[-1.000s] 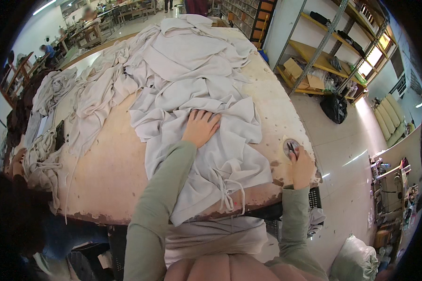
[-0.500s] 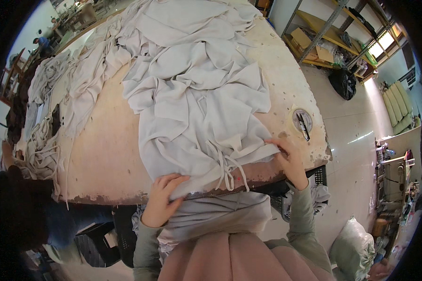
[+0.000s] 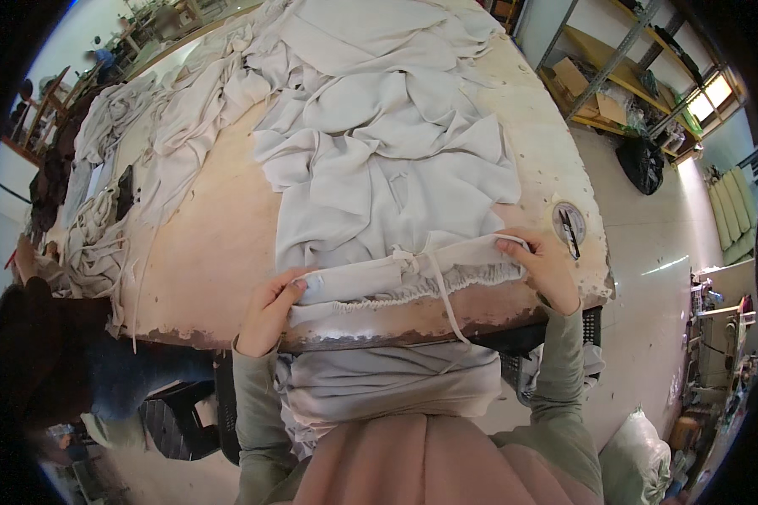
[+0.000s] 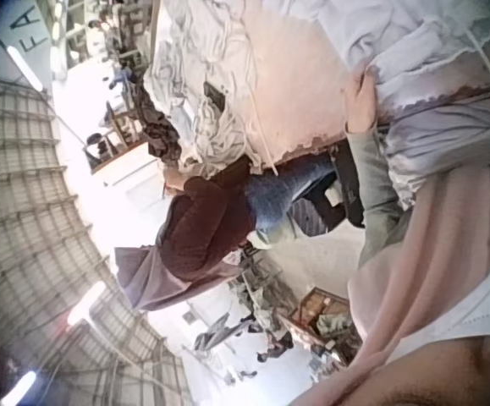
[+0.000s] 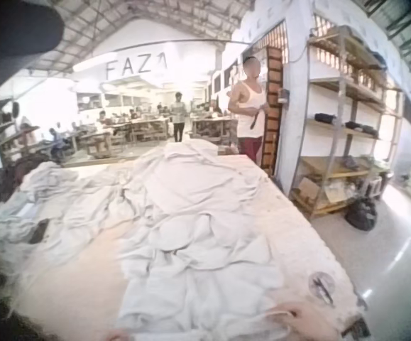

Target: The person repairs a light-colored garment by hand, using tape to secure small fabric sections. They repeatedly pick up the garment, align edges, apply tape, and smooth the fabric. The person works at a table in a workshop setting with other workers visible in the background.

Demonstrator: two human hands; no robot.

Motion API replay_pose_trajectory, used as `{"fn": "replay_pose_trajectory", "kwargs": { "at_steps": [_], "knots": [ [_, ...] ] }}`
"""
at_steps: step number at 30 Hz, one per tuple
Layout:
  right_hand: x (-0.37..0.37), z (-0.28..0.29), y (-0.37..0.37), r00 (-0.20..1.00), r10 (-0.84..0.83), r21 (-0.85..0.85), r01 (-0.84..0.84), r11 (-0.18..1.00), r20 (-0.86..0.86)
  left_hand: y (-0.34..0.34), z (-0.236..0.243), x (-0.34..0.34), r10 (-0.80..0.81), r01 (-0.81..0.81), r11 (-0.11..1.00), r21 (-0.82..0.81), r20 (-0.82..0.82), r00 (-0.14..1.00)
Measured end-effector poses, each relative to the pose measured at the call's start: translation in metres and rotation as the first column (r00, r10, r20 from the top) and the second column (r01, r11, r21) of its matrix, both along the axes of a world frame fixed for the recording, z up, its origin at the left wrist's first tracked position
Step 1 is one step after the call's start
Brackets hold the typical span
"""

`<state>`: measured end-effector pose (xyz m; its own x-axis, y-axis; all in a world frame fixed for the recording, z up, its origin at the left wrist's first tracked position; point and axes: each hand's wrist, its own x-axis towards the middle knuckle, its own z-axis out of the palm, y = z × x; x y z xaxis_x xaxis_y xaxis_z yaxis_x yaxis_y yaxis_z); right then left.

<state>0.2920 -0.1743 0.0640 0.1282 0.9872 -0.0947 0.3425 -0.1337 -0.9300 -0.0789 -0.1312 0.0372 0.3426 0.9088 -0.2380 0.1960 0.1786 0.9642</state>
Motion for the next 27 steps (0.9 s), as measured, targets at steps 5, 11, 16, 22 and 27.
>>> {"fn": "replay_pose_trajectory", "kwargs": {
  "at_steps": [5,11,16,22,27],
  "knots": [
    [-0.008,-0.007,-0.025,0.827,-0.169,0.55,-0.191,0.813,0.537,-0.03,0.012,-0.006,0.366,0.002,0.688,0.726,-0.349,0.862],
    [-0.035,-0.033,-0.082,0.821,-0.298,0.158,0.253,0.954,0.487,-0.083,-0.016,-0.019,0.526,-0.269,0.823,0.5,-0.494,0.693],
    [-0.054,-0.042,-0.116,0.897,-0.441,-0.394,0.421,0.817,0.045,-0.114,-0.034,0.001,0.637,-0.62,0.749,-0.236,-0.003,0.771],
    [-0.084,-0.049,-0.12,0.293,-0.334,-0.234,0.328,0.915,-0.896,-0.11,-0.024,0.023,0.549,-0.198,0.836,-0.512,0.778,0.306],
    [-0.109,-0.054,-0.097,0.298,-0.411,-0.16,0.609,0.777,-0.861,-0.094,-0.025,0.045,0.713,-0.596,0.668,-0.447,0.614,0.339]
  ]
}}
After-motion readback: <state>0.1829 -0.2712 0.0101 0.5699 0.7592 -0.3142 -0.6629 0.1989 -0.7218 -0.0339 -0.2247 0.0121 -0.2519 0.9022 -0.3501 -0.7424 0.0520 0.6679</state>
